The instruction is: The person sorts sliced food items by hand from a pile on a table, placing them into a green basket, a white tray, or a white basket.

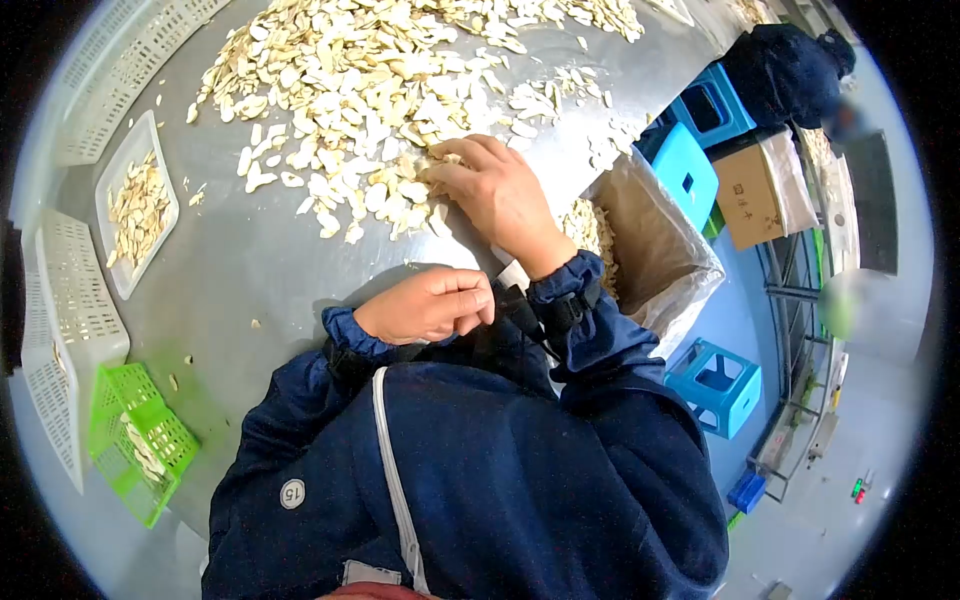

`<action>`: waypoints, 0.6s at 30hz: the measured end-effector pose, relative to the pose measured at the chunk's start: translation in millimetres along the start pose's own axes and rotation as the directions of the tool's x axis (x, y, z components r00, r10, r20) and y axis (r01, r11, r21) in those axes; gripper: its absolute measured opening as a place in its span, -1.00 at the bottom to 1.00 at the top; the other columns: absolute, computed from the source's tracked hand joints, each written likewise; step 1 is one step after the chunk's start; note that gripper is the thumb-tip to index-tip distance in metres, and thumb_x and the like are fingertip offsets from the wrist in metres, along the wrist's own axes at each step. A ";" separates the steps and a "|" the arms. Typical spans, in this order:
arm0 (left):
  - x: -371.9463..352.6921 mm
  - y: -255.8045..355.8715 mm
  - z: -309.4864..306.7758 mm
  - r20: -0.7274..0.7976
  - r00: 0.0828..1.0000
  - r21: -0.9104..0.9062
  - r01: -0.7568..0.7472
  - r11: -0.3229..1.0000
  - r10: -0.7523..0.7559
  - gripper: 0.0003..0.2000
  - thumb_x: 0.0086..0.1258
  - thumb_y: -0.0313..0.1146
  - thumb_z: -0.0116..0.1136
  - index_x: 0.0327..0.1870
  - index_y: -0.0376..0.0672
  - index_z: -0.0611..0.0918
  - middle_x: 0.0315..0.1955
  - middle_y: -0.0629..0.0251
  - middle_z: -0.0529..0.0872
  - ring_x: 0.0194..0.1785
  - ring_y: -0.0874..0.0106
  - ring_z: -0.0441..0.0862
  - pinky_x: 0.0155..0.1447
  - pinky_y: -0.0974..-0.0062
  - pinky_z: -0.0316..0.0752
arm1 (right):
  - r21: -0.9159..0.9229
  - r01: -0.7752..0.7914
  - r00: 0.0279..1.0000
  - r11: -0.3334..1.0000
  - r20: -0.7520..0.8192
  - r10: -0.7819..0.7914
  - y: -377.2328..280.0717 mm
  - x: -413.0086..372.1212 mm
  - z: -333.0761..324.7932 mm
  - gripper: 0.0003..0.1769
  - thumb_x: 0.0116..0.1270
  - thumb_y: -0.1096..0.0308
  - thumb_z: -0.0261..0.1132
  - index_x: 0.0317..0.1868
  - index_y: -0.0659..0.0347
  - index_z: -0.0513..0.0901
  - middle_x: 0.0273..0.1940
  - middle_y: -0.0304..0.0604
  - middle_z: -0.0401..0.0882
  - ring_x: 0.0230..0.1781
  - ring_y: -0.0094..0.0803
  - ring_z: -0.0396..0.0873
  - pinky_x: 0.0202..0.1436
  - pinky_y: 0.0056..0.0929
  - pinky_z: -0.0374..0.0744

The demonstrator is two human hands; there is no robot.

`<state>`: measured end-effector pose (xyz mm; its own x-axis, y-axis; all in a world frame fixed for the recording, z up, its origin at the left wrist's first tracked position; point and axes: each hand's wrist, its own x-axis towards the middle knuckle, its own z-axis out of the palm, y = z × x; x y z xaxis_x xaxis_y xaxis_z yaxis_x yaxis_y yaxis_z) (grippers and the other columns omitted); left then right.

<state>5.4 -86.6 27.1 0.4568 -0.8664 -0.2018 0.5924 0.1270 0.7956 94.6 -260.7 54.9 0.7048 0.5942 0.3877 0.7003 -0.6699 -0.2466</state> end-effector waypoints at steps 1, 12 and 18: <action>0.1 -2.7 -1.1 -0.003 1.000 -0.044 -0.016 0.999 0.016 -0.73 0.79 -0.23 -0.03 -0.06 -0.22 0.63 -0.47 0.46 0.50 -0.54 0.73 0.26 -0.48 0.71 0.13 | -0.006 0.012 0.999 1.000 -0.030 -0.012 4.0 -0.5 -0.1 -0.79 0.31 0.36 0.46 -0.04 -0.01 0.84 0.06 -0.26 0.79 0.14 -0.18 0.68 0.19 -0.24 0.66; 0.0 -0.7 -8.8 -0.163 0.984 -0.620 -0.158 0.768 0.071 -0.35 0.81 0.22 -0.34 0.20 -0.29 0.55 -0.26 0.19 0.66 -0.60 0.71 0.25 -0.66 0.79 0.05 | 0.696 -0.518 0.855 0.497 0.395 0.337 -6.5 -27.3 -36.6 -0.75 0.58 0.31 0.39 0.10 0.27 0.79 -0.03 -0.20 0.80 -0.04 -0.53 0.69 0.08 -0.46 0.63; -0.4 -8.3 -6.3 -0.060 0.984 -0.266 -0.179 0.947 0.169 -0.61 0.85 -0.13 -0.18 0.07 -0.30 0.58 -0.38 0.37 0.54 -0.58 0.71 0.28 -0.60 0.73 0.10 | 0.160 -0.066 0.998 0.985 0.000 0.067 -8.9 8.8 4.7 -0.71 0.39 0.39 0.44 0.10 0.14 0.82 0.03 -0.08 0.78 0.04 -0.04 0.69 0.12 -0.19 0.66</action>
<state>4.5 -84.3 17.1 0.5893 -0.8019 -0.0989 0.6562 0.4035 0.6377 95.1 -247.4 56.3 0.7499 0.5484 0.3700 0.6615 -0.6277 -0.4103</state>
